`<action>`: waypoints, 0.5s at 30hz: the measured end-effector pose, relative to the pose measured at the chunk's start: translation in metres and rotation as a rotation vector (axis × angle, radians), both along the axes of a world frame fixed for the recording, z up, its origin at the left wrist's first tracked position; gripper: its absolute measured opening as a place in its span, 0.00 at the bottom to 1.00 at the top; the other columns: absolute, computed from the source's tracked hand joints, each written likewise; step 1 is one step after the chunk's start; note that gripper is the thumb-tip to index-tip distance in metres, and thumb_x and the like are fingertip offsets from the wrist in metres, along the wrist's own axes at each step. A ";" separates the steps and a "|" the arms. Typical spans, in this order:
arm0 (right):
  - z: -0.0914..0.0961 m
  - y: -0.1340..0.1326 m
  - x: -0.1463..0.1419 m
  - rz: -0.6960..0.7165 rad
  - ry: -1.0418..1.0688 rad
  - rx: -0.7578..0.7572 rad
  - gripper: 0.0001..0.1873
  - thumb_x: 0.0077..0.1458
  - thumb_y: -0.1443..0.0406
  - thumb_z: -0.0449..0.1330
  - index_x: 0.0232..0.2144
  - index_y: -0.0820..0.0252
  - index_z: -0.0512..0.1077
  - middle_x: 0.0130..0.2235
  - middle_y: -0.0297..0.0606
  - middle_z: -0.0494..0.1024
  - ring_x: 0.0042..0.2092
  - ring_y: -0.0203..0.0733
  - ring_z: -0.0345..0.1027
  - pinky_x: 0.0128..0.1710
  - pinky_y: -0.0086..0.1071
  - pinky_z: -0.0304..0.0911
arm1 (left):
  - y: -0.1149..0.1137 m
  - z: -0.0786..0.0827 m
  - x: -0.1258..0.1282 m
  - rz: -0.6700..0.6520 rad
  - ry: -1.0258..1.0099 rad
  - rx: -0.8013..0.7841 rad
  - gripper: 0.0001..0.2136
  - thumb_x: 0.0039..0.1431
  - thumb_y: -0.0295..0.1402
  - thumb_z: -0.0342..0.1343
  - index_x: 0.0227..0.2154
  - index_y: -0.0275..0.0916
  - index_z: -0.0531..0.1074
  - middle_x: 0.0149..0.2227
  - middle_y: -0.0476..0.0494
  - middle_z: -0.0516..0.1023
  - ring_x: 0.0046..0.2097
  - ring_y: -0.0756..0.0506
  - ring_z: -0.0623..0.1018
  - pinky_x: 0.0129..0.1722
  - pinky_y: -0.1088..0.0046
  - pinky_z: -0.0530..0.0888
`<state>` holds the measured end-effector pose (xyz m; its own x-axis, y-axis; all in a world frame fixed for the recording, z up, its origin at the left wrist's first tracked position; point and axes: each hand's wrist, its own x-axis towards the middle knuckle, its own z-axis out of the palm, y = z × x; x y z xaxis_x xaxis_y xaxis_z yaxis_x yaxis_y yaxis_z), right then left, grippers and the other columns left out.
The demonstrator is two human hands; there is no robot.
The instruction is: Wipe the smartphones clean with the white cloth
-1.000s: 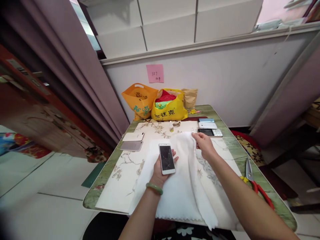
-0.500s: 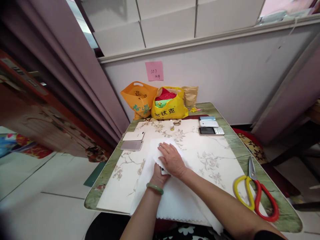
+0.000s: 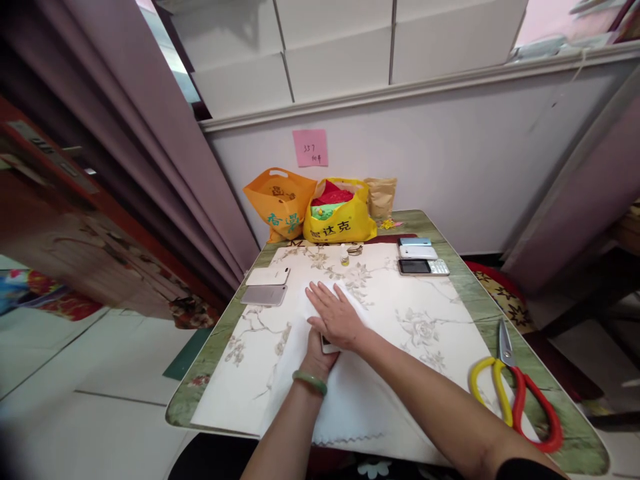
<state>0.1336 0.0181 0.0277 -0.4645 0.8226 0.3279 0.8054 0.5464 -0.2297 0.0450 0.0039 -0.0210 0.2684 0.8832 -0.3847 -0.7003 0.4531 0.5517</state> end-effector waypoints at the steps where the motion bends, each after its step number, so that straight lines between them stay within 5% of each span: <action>1: 0.001 0.004 0.001 -0.048 0.007 0.000 0.34 0.66 0.55 0.41 0.68 0.60 0.37 0.69 0.40 0.41 0.69 0.46 0.33 0.66 0.51 0.34 | 0.000 0.002 0.001 -0.030 -0.036 -0.001 0.17 0.55 0.41 0.55 0.42 0.35 0.75 0.38 0.35 0.80 0.49 0.36 0.76 0.48 0.59 0.73; 5: -0.003 0.009 0.008 -0.254 0.028 -0.006 0.34 0.66 0.55 0.38 0.68 0.61 0.31 0.69 0.42 0.42 0.69 0.46 0.34 0.65 0.53 0.34 | 0.000 0.009 0.006 -0.108 -0.189 0.017 0.17 0.56 0.40 0.55 0.44 0.35 0.75 0.43 0.36 0.79 0.52 0.38 0.75 0.53 0.63 0.71; 9: -0.019 -0.016 0.014 -0.346 0.030 0.019 0.34 0.67 0.57 0.38 0.67 0.61 0.29 0.69 0.43 0.43 0.69 0.47 0.35 0.65 0.55 0.34 | -0.001 0.012 0.005 -0.064 -0.168 -0.020 0.14 0.57 0.39 0.54 0.41 0.36 0.76 0.41 0.37 0.80 0.52 0.40 0.75 0.54 0.66 0.70; 15: -0.031 -0.067 0.019 -0.084 -0.030 0.058 0.35 0.66 0.57 0.42 0.68 0.60 0.30 0.69 0.43 0.40 0.69 0.48 0.34 0.66 0.54 0.30 | -0.012 0.005 -0.005 0.079 0.011 0.067 0.13 0.60 0.39 0.54 0.41 0.35 0.75 0.45 0.37 0.77 0.51 0.41 0.75 0.52 0.67 0.71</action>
<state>0.1524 -0.0492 -0.0033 -0.4053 0.8390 0.3630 0.8547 0.4887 -0.1752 0.0398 -0.0084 -0.0157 0.1926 0.9253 -0.3266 -0.7259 0.3583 0.5871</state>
